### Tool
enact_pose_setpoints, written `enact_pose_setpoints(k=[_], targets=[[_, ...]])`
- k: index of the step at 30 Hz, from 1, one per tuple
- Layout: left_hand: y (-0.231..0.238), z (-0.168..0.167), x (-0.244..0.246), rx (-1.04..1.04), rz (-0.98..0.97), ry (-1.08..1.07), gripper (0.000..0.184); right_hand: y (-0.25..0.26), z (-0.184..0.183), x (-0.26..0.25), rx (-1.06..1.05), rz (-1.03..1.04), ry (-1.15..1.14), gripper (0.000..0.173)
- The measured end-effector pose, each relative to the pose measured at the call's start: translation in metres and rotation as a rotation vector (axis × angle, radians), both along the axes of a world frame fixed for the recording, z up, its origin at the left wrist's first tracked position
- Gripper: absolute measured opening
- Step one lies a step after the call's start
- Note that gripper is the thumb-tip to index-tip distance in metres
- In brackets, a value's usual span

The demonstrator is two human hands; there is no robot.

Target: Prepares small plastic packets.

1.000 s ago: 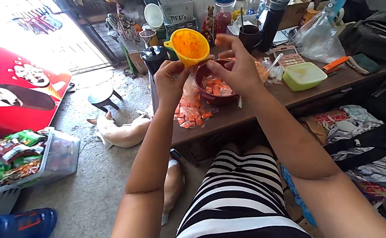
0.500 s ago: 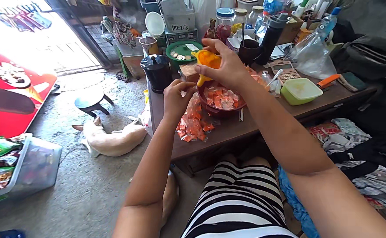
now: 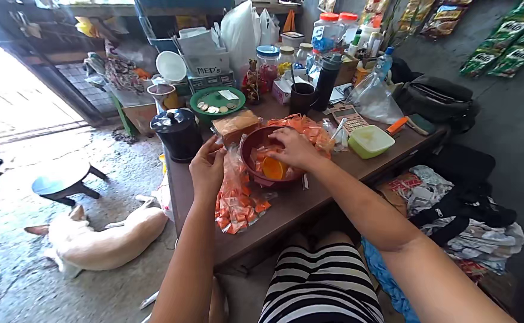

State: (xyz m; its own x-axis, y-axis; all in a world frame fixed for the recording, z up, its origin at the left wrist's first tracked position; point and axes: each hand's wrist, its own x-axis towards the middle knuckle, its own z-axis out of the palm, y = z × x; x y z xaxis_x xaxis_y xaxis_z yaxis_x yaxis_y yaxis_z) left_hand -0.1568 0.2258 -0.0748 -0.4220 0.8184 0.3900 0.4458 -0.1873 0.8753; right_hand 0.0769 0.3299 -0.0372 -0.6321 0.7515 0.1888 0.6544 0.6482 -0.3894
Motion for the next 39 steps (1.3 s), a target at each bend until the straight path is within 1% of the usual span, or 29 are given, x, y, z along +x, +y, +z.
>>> enact_pose_setpoints(k=[2, 3, 5, 8, 9, 11, 13, 15, 17, 18, 20, 22, 24, 26, 29, 31, 32, 34, 35, 36, 38, 39], targets=[[-0.002, -0.003, 0.001, -0.007, -0.009, -0.028, 0.057, 0.019, 0.012, 0.024, 0.074, -0.057, 0.129, 0.041], [-0.003, -0.006, -0.001, -0.001, -0.004, -0.014, 0.063, 0.029, 0.018, 0.041, 0.115, -0.112, 0.199, 0.035], [-0.006, -0.012, -0.003, 0.052, 0.042, 0.029, 0.068, 0.049, 0.029, 0.08, 0.17, -0.276, 0.26, 0.03], [-0.013, -0.009, -0.003, 0.117, 0.115, 0.113, 0.062, 0.069, 0.032, 0.137, 0.193, -0.564, 0.163, 0.033], [-0.014, -0.009, -0.003, 0.143, 0.128, 0.181, 0.059, 0.071, 0.03, 0.15, 0.165, -0.64, 0.123, 0.032], [-0.013, -0.011, -0.005, 0.192, 0.146, 0.34, 0.053, 0.073, 0.021, 0.166, 0.099, -0.728, 0.015, 0.029], [-0.013, -0.013, -0.003, 0.227, 0.178, 0.473, 0.047, 0.075, 0.001, 0.171, 0.066, -0.715, -0.085, 0.025], [-0.013, -0.015, 0.004, 0.266, 0.21, 0.583, 0.042, 0.078, -0.024, 0.171, 0.101, -0.635, -0.151, 0.023], [-0.012, -0.017, 0.012, 0.301, 0.215, 0.699, 0.037, 0.082, -0.04, 0.163, 0.109, -0.621, -0.246, 0.031], [-0.011, -0.019, 0.015, 0.33, 0.216, 0.759, 0.034, 0.084, -0.046, 0.159, 0.125, -0.627, -0.281, 0.03], [-0.008, -0.022, 0.016, 0.399, 0.231, 0.833, 0.031, 0.086, -0.053, 0.157, 0.163, -0.633, -0.291, 0.022], [-0.009, -0.022, 0.011, 0.432, 0.266, 0.845, 0.03, 0.084, -0.049, 0.16, 0.175, -0.636, -0.241, 0.02], [-0.011, -0.021, 0.009, 0.44, 0.301, 0.832, 0.03, 0.073, -0.038, 0.166, 0.115, -0.618, -0.108, 0.021], [-0.011, -0.02, 0.011, 0.455, 0.313, 0.834, 0.029, 0.054, -0.025, 0.174, 0.017, -0.604, 0.11, 0.022], [-0.011, -0.02, 0.02, 0.523, 0.275, 0.87, 0.024, 0.025, -0.022, 0.189, -0.092, -0.614, 0.448, 0.019], [-0.014, -0.017, 0.03, 0.607, 0.226, 0.882, 0.021, 0.0, -0.022, 0.195, -0.159, -0.58, 0.62, 0.018], [-0.017, -0.014, 0.039, 0.649, 0.188, 0.873, 0.019, -0.015, -0.023, 0.197, -0.189, -0.542, 0.657, 0.018], [-0.029, -0.007, 0.07, 0.704, 0.048, 0.794, 0.016, -0.05, -0.022, 0.197, -0.24, -0.451, 0.586, 0.024], [-0.039, -0.005, 0.09, 0.692, -0.069, 0.73, 0.016, -0.069, -0.02, 0.194, -0.26, -0.394, 0.51, 0.027], [-0.051, -0.005, 0.112, 0.631, -0.219, 0.642, 0.018, -0.091, -0.017, 0.189, -0.275, -0.329, 0.43, 0.028], [-0.077, -0.009, 0.154, 0.392, -0.535, 0.445, 0.028, -0.132, -0.018, 0.178, -0.24, -0.196, 0.318, 0.027], [-0.086, -0.013, 0.168, 0.273, -0.682, 0.337, 0.034, -0.15, -0.022, 0.173, -0.208, -0.125, 0.302, 0.026]])
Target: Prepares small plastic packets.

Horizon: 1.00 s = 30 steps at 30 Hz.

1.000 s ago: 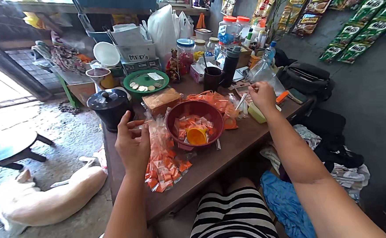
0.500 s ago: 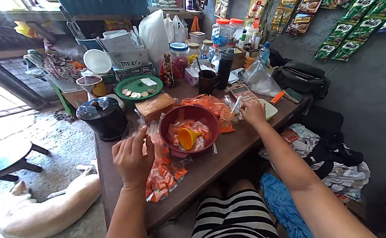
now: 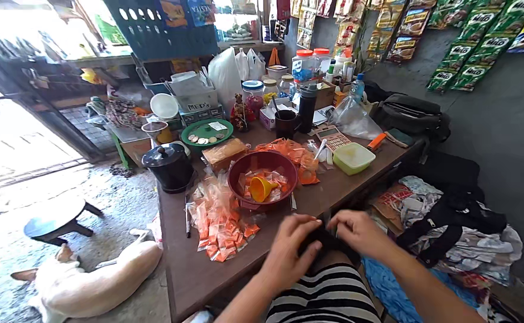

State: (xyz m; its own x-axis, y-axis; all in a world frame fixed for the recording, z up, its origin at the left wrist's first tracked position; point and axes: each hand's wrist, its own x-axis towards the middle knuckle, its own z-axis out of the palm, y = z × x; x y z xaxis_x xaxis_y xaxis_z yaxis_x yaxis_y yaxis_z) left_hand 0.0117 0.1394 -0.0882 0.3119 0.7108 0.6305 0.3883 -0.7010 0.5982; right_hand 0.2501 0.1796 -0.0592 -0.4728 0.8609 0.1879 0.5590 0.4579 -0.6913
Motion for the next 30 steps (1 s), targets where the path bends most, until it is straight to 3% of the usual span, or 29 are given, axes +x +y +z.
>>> enact_pose_setpoints(k=[3, 10, 18, 30], targets=[[-0.017, -0.023, 0.021, -0.285, -0.231, -0.096, 0.043, -0.04, -0.014, -0.009, 0.053, 0.184, 0.014, 0.017], [-0.053, -0.056, 0.015, -0.579, -0.398, -0.326, 0.035, -0.072, -0.042, -0.012, -0.049, 0.386, 0.138, 0.014], [-0.072, -0.082, 0.007, -0.669, -0.382, -0.464, 0.02, -0.083, -0.05, -0.01, -0.108, 0.241, 0.286, 0.019], [-0.082, -0.063, -0.013, -0.691, -0.226, -0.523, 0.01, -0.093, -0.058, 0.018, -0.113, 0.153, 0.365, 0.019]])
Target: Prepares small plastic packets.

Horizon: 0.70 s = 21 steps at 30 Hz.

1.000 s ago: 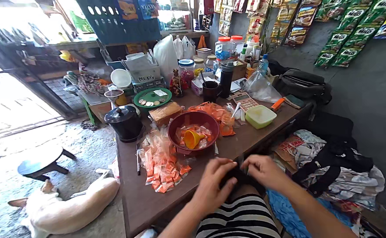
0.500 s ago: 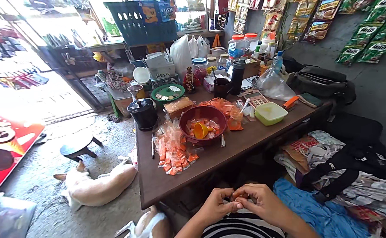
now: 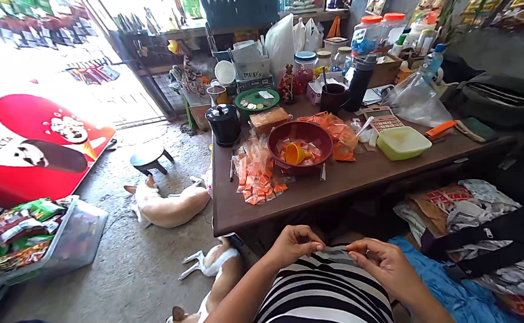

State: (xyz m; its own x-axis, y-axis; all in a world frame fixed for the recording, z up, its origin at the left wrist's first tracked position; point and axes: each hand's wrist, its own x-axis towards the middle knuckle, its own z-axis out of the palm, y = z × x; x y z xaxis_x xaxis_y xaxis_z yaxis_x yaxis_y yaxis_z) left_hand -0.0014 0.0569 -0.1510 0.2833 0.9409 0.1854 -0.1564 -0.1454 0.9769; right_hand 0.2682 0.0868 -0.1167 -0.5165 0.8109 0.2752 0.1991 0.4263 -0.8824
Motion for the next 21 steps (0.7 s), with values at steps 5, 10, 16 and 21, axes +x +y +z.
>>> enact_pose_setpoints(k=[5, 10, 16, 21], targets=[[-0.002, 0.005, -0.013, -0.04, 0.058, 0.0, 0.009, -0.003, 0.0, 0.011, -0.033, -0.047, 0.027, 0.018], [-0.005, 0.012, -0.025, -0.05, 0.207, 0.003, 0.011, -0.005, -0.002, 0.019, -0.068, -0.092, 0.094, 0.017], [-0.01, 0.011, -0.017, 0.023, 0.311, 0.217, 0.009, -0.011, -0.007, 0.016, -0.093, -0.088, 0.089, 0.016], [-0.01, 0.012, -0.001, 0.199, 0.325, 0.357, 0.023, -0.012, -0.005, 0.01, -0.087, -0.097, 0.122, 0.016]])
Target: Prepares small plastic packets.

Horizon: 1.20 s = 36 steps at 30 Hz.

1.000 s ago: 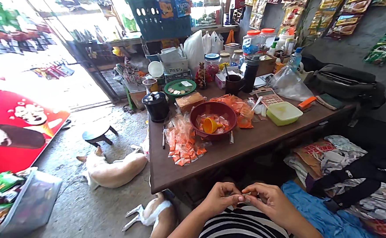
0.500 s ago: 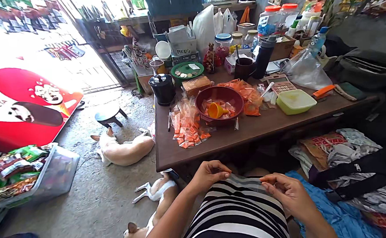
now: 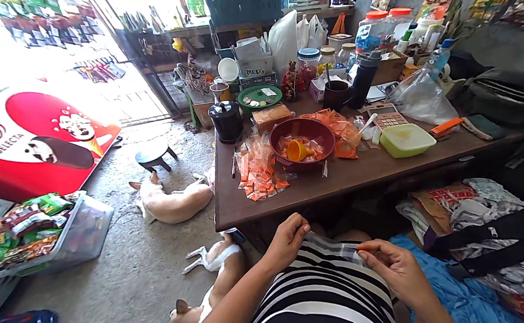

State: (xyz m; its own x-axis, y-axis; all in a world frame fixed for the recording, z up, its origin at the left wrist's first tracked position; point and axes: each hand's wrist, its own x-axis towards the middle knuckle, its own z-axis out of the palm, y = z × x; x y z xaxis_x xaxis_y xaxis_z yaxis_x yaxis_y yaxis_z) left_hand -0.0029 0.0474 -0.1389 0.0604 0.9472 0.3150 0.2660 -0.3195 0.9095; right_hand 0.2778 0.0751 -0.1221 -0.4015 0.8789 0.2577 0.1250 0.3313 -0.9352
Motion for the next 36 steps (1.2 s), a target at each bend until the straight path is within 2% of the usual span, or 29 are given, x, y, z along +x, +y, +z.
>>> enact_pose_setpoints(k=[5, 10, 14, 18, 21, 24, 28, 30, 32, 34, 36], targets=[[0.0, 0.018, 0.003, -0.035, 0.09, -0.106, 0.029, -0.002, 0.004, -0.004, 0.024, -0.063, 0.021, 0.016], [-0.001, 0.019, -0.002, -0.112, 0.021, -0.465, 0.007, -0.003, 0.001, -0.006, 0.025, -0.103, 0.039, 0.018], [-0.004, 0.024, -0.007, -0.216, -0.015, -0.598, 0.012, 0.0, -0.001, -0.004, 0.025, -0.141, 0.065, 0.017], [-0.003, 0.022, -0.012, -0.203, -0.068, -0.564, 0.019, 0.002, -0.003, -0.003, 0.02, -0.151, 0.076, 0.017], [-0.001, 0.017, -0.008, -0.134, -0.013, -0.462, 0.011, 0.002, -0.005, -0.005, -0.003, -0.131, 0.082, 0.016], [0.001, 0.012, -0.005, -0.02, 0.008, -0.268, 0.005, 0.003, -0.01, -0.007, -0.009, -0.111, 0.053, 0.017], [0.004, 0.011, -0.002, 0.026, 0.066, -0.162, 0.016, 0.006, -0.012, -0.003, -0.01, -0.08, -0.083, 0.02], [0.006, 0.011, -0.002, 0.05, 0.054, -0.157, 0.019, 0.01, -0.01, -0.003, 0.033, -0.089, -0.217, 0.027], [0.007, 0.01, 0.001, 0.077, 0.05, -0.159, 0.021, 0.011, -0.006, -0.007, 0.142, -0.104, -0.309, 0.042], [0.009, 0.008, 0.007, 0.108, 0.056, -0.151, 0.023, 0.011, -0.004, -0.021, 0.236, -0.07, -0.266, 0.05], [0.011, 0.008, 0.013, 0.137, 0.053, -0.136, 0.027, 0.006, 0.0, -0.039, 0.24, -0.006, -0.196, 0.052]])
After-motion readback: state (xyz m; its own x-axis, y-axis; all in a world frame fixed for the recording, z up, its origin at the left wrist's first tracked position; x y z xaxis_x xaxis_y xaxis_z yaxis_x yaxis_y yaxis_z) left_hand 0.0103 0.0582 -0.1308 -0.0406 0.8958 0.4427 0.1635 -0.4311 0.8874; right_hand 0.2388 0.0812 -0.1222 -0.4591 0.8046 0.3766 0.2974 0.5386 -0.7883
